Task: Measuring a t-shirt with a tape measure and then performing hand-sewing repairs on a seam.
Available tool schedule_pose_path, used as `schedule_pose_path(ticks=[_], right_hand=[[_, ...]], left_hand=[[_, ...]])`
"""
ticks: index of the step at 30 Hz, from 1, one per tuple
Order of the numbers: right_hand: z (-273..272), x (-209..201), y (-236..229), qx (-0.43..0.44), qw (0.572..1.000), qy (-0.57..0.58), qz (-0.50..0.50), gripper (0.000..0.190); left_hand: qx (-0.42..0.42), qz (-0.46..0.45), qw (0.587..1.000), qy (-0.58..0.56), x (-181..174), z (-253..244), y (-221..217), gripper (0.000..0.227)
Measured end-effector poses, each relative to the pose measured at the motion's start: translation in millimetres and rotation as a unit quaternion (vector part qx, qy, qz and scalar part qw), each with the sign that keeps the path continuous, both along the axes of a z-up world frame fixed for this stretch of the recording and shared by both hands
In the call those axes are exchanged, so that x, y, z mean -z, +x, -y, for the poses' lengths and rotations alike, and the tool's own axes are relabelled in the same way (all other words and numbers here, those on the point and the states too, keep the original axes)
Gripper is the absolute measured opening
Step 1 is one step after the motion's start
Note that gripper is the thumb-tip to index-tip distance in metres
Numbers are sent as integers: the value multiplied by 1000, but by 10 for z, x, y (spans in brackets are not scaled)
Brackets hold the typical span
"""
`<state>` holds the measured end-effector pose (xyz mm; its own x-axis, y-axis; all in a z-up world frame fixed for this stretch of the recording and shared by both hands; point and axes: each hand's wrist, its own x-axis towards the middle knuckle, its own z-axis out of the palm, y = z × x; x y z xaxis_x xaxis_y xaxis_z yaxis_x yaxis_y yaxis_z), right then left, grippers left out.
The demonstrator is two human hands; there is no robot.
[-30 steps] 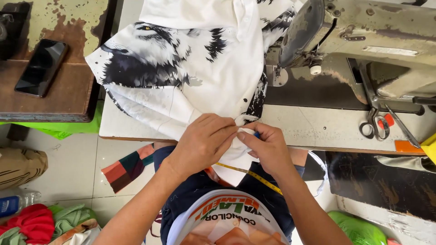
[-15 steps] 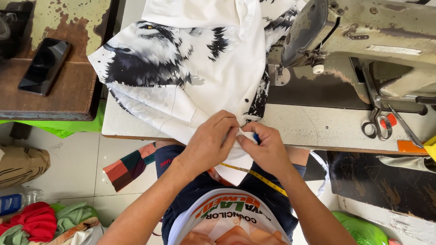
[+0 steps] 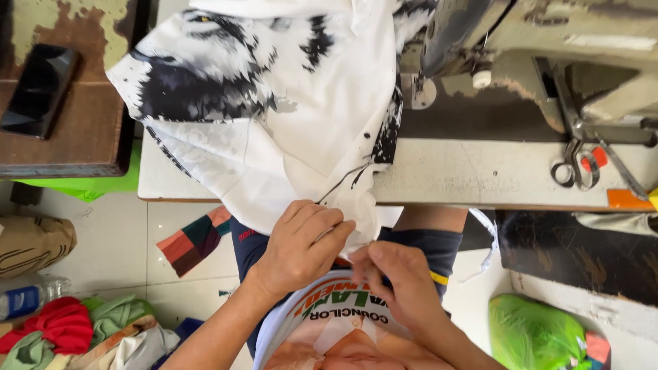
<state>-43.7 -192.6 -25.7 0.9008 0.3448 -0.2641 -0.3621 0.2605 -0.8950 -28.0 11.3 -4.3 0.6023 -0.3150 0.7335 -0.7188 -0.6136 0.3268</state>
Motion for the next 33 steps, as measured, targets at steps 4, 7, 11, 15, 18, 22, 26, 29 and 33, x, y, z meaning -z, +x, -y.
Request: schedule_pose_path(ticks=[4,7,11,15,18,22,26,29,33], right_hand=[[-53,191,-9,-63,979,44,-189,62],[-144,281,-79,-119,941,130,-290,63],[-200,589,-169,-112,877,311,-349,47],[-248,588,-223,-9,890,310,-334,29],[-210,648,-261,26,927,265,-263,20],[-84,992,-337,37,972,166,-161,21],[30,1234,-366,67,985,104,-121,27],[-104,664,-320,88,986,87,-111,19],[-94,761,-337,91,988,74,-99,21]], left_hand=[[16,31,999,28,38,3,-131,6],[0,36,999,38,30,-38,-199,6],[-21,47,997,54,13,-38,-272,7],[-43,92,995,1,129,15,-318,24],[-53,85,995,1,228,-2,-404,22],[-32,29,999,-26,312,30,-504,8],[-24,-43,994,-97,205,77,-596,4],[-22,-69,990,-118,240,113,-641,4],[-26,-104,986,-127,227,149,-658,8]])
